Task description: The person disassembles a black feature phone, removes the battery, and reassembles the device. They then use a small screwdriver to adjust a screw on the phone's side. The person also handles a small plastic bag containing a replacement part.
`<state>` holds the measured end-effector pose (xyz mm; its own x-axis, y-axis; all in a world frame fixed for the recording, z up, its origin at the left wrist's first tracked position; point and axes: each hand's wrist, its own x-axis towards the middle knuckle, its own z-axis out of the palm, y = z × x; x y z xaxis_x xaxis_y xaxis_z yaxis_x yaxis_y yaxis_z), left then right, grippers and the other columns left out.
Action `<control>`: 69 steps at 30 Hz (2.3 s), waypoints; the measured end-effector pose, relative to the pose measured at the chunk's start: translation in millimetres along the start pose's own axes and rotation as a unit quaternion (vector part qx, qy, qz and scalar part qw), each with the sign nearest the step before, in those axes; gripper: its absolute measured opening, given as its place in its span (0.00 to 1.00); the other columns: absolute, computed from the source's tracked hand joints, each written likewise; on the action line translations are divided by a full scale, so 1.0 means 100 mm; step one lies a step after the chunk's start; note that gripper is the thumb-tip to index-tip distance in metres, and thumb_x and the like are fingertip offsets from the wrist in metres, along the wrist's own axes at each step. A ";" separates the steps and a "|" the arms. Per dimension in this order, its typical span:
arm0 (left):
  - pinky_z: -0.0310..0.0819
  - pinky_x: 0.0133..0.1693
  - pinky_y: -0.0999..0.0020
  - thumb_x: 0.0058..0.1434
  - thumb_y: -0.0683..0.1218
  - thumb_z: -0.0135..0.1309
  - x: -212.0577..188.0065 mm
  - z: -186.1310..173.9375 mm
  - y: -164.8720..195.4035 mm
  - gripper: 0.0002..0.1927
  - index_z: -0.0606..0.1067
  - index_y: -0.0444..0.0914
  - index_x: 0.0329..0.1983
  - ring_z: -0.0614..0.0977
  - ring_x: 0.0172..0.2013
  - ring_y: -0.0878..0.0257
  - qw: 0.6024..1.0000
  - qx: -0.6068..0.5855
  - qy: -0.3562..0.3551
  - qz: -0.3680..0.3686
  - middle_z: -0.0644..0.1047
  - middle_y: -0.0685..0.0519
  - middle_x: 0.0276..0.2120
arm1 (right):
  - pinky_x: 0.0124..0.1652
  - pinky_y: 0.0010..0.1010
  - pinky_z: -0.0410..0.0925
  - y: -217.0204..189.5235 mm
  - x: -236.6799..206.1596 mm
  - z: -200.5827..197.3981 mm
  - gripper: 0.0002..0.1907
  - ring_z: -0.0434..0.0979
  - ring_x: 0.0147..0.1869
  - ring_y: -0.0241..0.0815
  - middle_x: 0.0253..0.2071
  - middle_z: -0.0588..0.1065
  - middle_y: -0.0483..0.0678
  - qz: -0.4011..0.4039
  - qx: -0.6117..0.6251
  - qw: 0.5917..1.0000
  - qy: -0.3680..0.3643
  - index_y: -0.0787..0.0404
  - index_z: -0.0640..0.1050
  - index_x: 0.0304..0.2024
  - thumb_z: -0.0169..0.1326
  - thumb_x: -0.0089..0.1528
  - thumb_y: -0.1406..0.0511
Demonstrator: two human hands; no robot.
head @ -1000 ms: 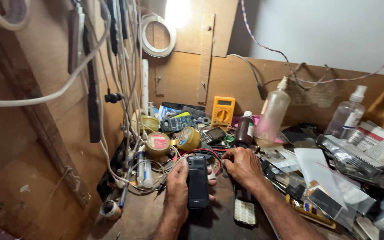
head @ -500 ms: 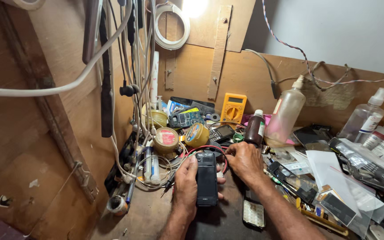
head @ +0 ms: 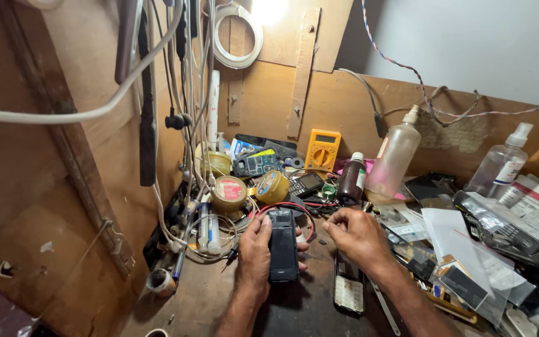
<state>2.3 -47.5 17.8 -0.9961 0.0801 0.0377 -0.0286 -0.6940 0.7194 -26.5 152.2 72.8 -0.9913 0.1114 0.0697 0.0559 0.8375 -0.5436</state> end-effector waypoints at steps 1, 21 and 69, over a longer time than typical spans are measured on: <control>0.85 0.23 0.56 0.72 0.55 0.38 -0.01 0.00 0.00 0.21 0.70 0.33 0.51 0.87 0.28 0.52 1.000 0.006 0.004 -0.001 0.82 0.39 0.36 | 0.40 0.42 0.75 0.00 0.00 0.00 0.13 0.86 0.36 0.50 0.30 0.83 0.53 -0.015 -0.010 1.000 0.018 0.55 0.85 0.38 0.62 0.57 0.56; 0.86 0.23 0.55 0.71 0.56 0.39 -0.01 0.02 0.01 0.22 0.69 0.34 0.54 0.86 0.29 0.52 1.000 0.013 0.011 -0.023 0.82 0.39 0.37 | 0.43 0.45 0.75 -0.14 0.40 0.43 0.11 0.84 0.39 0.53 0.34 0.83 0.53 -0.086 -0.078 0.992 0.057 0.50 0.87 0.38 0.62 0.55 0.58; 0.86 0.24 0.53 0.72 0.52 0.38 0.00 -0.01 -0.01 0.19 0.70 0.33 0.52 0.87 0.30 0.48 1.000 -0.012 0.017 -0.011 0.82 0.36 0.37 | 0.42 0.46 0.74 0.09 0.40 0.29 0.11 0.84 0.39 0.54 0.32 0.82 0.53 -0.145 -0.069 0.986 0.043 0.53 0.86 0.35 0.59 0.55 0.58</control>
<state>2.1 -47.3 16.8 -0.9974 0.0715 -0.0030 -0.0529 -0.7086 0.7036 -69.3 148.8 46.2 -0.9545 -0.1035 0.2796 -0.2069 0.9052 -0.3712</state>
